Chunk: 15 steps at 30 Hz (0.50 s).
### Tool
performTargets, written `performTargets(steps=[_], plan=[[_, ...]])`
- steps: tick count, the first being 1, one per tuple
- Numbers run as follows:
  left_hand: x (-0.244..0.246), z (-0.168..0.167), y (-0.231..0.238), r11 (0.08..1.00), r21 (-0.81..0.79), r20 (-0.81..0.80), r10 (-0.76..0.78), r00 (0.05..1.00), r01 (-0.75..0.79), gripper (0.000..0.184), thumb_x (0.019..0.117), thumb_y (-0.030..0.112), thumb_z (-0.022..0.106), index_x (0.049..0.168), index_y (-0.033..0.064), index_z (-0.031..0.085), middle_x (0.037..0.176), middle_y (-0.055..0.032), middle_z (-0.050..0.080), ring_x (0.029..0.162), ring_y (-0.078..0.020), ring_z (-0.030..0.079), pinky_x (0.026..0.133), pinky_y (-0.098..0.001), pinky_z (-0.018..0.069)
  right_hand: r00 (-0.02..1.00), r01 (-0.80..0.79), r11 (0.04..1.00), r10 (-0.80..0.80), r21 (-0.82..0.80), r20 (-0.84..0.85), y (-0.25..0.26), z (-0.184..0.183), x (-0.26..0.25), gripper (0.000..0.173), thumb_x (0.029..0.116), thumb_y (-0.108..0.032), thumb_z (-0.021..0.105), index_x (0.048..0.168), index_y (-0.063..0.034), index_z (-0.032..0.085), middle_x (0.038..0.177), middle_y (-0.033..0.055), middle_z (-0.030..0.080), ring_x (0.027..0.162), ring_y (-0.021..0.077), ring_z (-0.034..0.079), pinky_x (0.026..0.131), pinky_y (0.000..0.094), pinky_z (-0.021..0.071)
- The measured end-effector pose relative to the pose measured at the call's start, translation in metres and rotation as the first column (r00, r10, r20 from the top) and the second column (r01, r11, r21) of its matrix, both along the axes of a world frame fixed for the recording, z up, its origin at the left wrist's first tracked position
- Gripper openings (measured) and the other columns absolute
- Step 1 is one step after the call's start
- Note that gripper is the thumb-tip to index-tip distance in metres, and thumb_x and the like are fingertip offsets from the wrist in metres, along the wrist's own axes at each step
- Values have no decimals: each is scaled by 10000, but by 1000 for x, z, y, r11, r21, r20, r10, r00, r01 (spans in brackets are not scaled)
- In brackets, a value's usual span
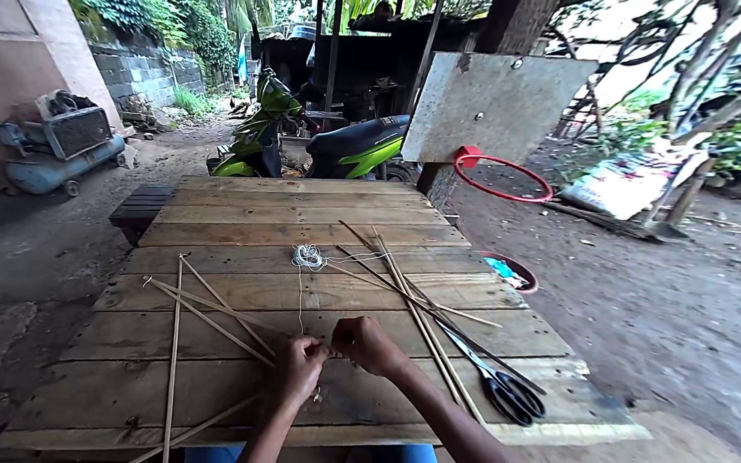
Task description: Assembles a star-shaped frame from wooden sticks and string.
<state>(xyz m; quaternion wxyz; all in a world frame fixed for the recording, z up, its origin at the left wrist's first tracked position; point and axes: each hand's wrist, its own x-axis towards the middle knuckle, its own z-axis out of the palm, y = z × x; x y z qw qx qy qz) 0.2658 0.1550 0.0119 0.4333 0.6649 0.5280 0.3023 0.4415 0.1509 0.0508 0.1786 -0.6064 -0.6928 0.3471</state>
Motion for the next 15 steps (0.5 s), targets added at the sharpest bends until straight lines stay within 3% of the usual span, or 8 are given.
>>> performTargets(steps=[3,5,10,15], plan=[[-2,-3,1,1000,14,2,-22,1000,22,187,954,169,690,998,0,756,996,-119,703,919,-197,673,880,-400,541,998,-39,999,39,4,40,0,6,-1,196,969,-120,675,1055,49,725,1032,193,720,938,295,696,898,480,539],[-1,-4,1,1000,6,-8,-26,1000,26,186,950,176,699,996,6,760,992,-115,705,913,-197,670,872,-404,537,996,-51,997,54,-55,66,-1,12,-2,216,994,-111,642,1107,59,715,1135,220,692,1031,319,676,958,483,518],[-1,-5,4,1000,-4,29,-31,999,31,146,929,151,722,980,21,765,967,-95,709,881,-170,666,846,-381,536,995,-23,992,34,-121,90,-1,15,-9,235,1011,-130,623,1131,54,708,1186,231,666,1070,337,654,973,504,499],[-1,-4,3,1000,4,33,-28,999,28,140,882,143,771,965,30,777,973,-92,728,902,-169,684,876,-387,544,996,86,974,-77,-211,54,9,10,-14,274,1003,-195,662,1120,49,704,1051,191,692,859,246,649,828,437,517]])
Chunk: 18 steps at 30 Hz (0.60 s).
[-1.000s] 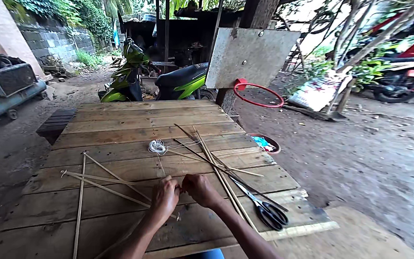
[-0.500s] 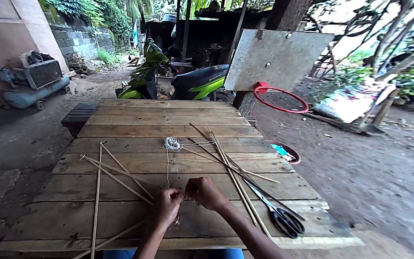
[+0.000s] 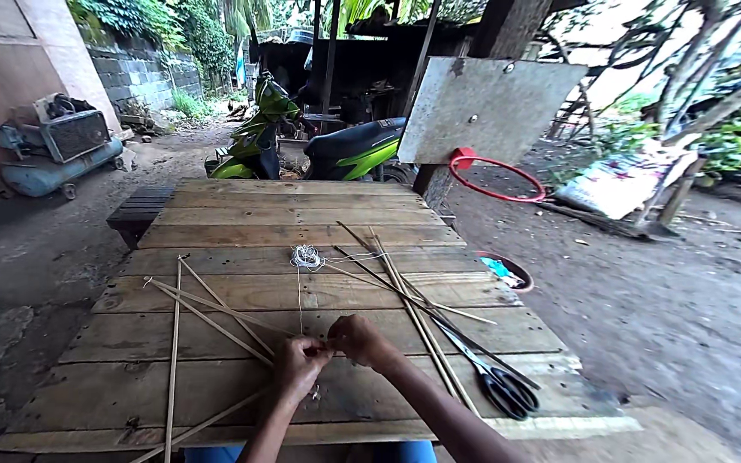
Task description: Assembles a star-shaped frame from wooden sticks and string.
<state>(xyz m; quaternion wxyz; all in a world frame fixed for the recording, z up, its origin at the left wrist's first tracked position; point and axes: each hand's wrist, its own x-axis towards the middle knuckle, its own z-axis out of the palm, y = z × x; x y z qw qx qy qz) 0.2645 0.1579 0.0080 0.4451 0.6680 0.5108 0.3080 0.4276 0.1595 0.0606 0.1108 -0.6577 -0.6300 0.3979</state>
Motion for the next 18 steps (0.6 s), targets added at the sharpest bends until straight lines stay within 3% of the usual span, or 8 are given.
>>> performTargets(steps=[4,10,14,18], plan=[[1,-2,0,1000,-7,0,15,1000,-15,145,895,160,779,959,30,778,964,-85,736,904,-160,688,882,-386,543,992,105,994,-107,-26,-62,5,-4,0,286,980,-239,706,1045,40,705,921,132,672,743,174,583,727,385,488],[4,-1,0,1000,-10,-31,27,999,-27,139,896,163,763,959,41,783,960,-81,731,914,-170,681,878,-407,529,953,193,978,-205,-73,-222,3,-9,4,246,978,-198,713,1043,38,688,861,72,636,671,92,523,644,281,455],[6,1,-2,999,12,-70,43,997,-42,171,887,177,786,942,15,776,960,-109,727,932,-202,679,893,-429,525,964,102,995,-101,-8,-246,3,-15,5,218,983,-167,695,1069,32,686,885,71,653,683,83,539,662,271,463],[4,-3,-1,999,18,-44,36,998,-35,144,903,150,764,959,18,777,990,-109,728,950,-195,686,911,-414,539,966,13,999,-2,41,-258,5,-17,9,249,997,-159,668,1116,61,672,970,131,660,735,135,581,717,315,506]])
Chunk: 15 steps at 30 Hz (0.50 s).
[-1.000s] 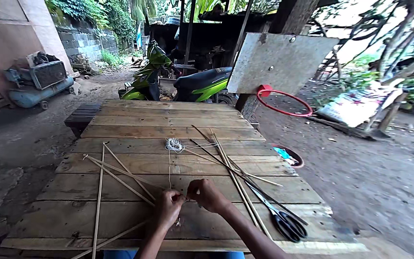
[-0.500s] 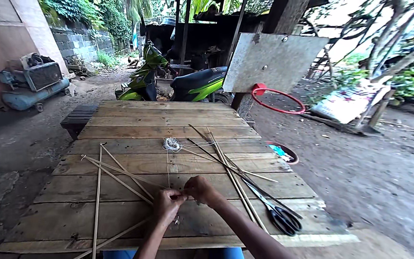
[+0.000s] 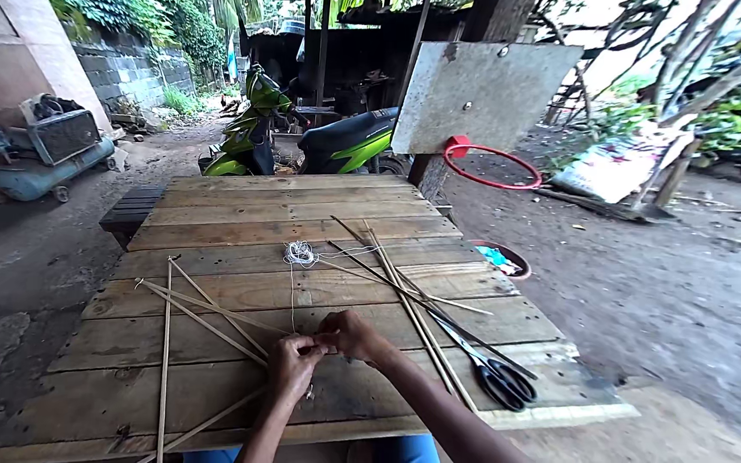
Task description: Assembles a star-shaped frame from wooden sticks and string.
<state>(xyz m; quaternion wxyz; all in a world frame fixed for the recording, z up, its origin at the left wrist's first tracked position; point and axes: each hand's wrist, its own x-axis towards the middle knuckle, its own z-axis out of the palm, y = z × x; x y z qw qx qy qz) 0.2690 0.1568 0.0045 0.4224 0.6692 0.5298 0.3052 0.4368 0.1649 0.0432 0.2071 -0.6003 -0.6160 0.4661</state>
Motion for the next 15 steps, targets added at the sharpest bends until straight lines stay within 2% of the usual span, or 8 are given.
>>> performTargets(steps=[2,5,7,12,15], plan=[[0,0,0,1000,-3,14,-2,1000,2,131,916,148,747,956,27,778,980,-97,727,931,-176,681,891,-399,534,996,6,999,-2,38,-89,-1,-6,8,218,993,-137,668,1090,59,673,925,94,657,699,92,569,670,270,500],[-3,0,1,1000,-4,32,-20,999,20,104,923,132,733,950,42,779,966,-71,723,908,-135,674,870,-351,538,988,-53,992,68,113,-140,-3,-15,21,156,945,-31,689,1073,57,703,982,97,709,762,75,629,710,254,533],[-3,1,2,999,-20,37,-25,999,26,89,922,117,737,947,41,775,964,-60,719,901,-112,669,862,-318,540,987,-83,984,102,155,-122,-5,-19,25,147,920,-2,705,1057,49,726,1013,106,725,811,90,662,750,269,555],[-6,4,2,999,-26,55,-18,998,20,62,907,78,746,932,25,766,953,-60,709,878,-85,661,833,-268,542,987,-116,960,140,256,-77,-4,-23,23,129,899,-32,728,1011,24,760,1030,134,726,921,169,681,861,349,552],[-7,4,3,1000,-18,66,-18,998,20,53,901,68,748,919,20,761,945,-59,704,872,-77,658,824,-254,544,986,-135,930,159,343,-43,-6,-24,20,129,891,-50,719,989,21,764,1008,148,728,909,205,682,850,383,548]])
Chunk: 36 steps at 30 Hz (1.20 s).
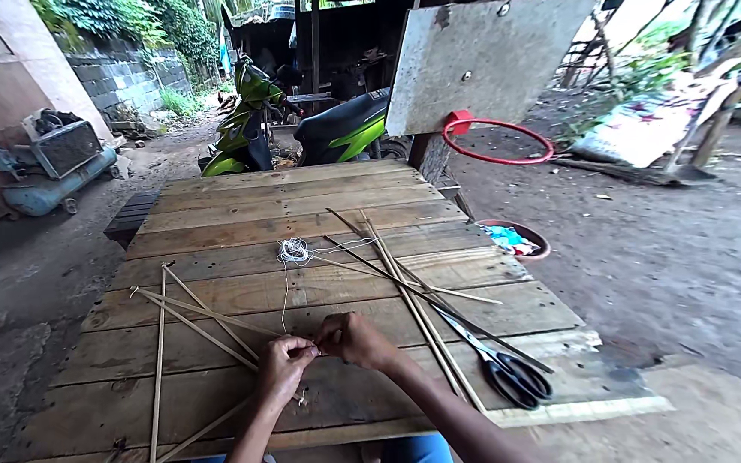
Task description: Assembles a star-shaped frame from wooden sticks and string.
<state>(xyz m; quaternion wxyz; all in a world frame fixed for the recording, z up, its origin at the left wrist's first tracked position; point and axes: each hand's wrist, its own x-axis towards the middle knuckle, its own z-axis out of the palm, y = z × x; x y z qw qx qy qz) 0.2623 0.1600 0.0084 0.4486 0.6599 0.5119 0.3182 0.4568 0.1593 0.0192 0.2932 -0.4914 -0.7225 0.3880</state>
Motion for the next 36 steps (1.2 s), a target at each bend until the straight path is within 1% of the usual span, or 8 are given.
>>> performTargets(steps=[5,8,12,18,23,27,32,36], plan=[[1,1,0,1000,17,26,-2,1000,1,39,886,43,741,902,8,754,909,-50,692,838,-59,648,797,-228,540,1000,-22,999,21,50,16,2,-3,0,137,881,-79,718,964,22,758,971,151,724,885,230,676,835,428,537],[0,1,0,1000,25,51,2,999,-4,32,889,22,726,898,1,748,893,-46,688,822,-47,642,781,-212,534,999,-30,999,29,20,32,3,0,0,167,899,-105,715,999,21,760,989,156,737,903,246,687,849,454,535],[0,1,-1,999,30,38,16,999,-17,37,879,44,747,890,10,753,882,-39,701,800,-40,648,768,-213,540,998,-62,998,62,-6,29,7,3,0,135,888,-71,730,977,25,763,965,152,738,875,223,682,832,421,534],[-2,9,4,997,-76,5,-14,1000,14,43,899,42,727,882,6,744,782,-5,696,722,-23,629,726,-231,526,995,-93,996,93,-8,33,10,6,-2,112,885,-61,719,938,33,749,947,152,733,885,232,684,826,441,530],[-3,25,17,964,-246,-140,-141,980,104,53,908,53,736,893,3,743,798,-8,685,740,-40,602,749,-263,499,985,-152,949,170,277,-41,9,-18,-2,58,810,-5,715,821,51,727,954,185,719,966,287,662,858,415,518],[-2,38,23,945,-295,-210,-205,956,138,71,921,72,735,904,3,739,823,-15,682,753,-50,591,759,-275,490,967,-143,884,221,445,-128,11,-25,-4,17,778,23,710,767,31,720,962,150,737,997,261,653,919,382,486],[-1,36,27,943,-293,-212,-222,952,155,84,923,70,731,863,10,731,787,-2,664,731,-43,581,741,-272,484,960,-119,879,220,463,-171,12,-29,-3,23,770,25,712,748,21,709,946,130,737,990,230,640,935,353,458],[2,35,25,952,-281,-215,-188,958,124,88,933,77,728,882,6,731,796,-9,664,737,-50,576,744,-275,481,960,-98,889,203,447,-193,12,-31,-1,13,764,29,706,751,27,707,928,130,737,985,223,636,933,340,451]])
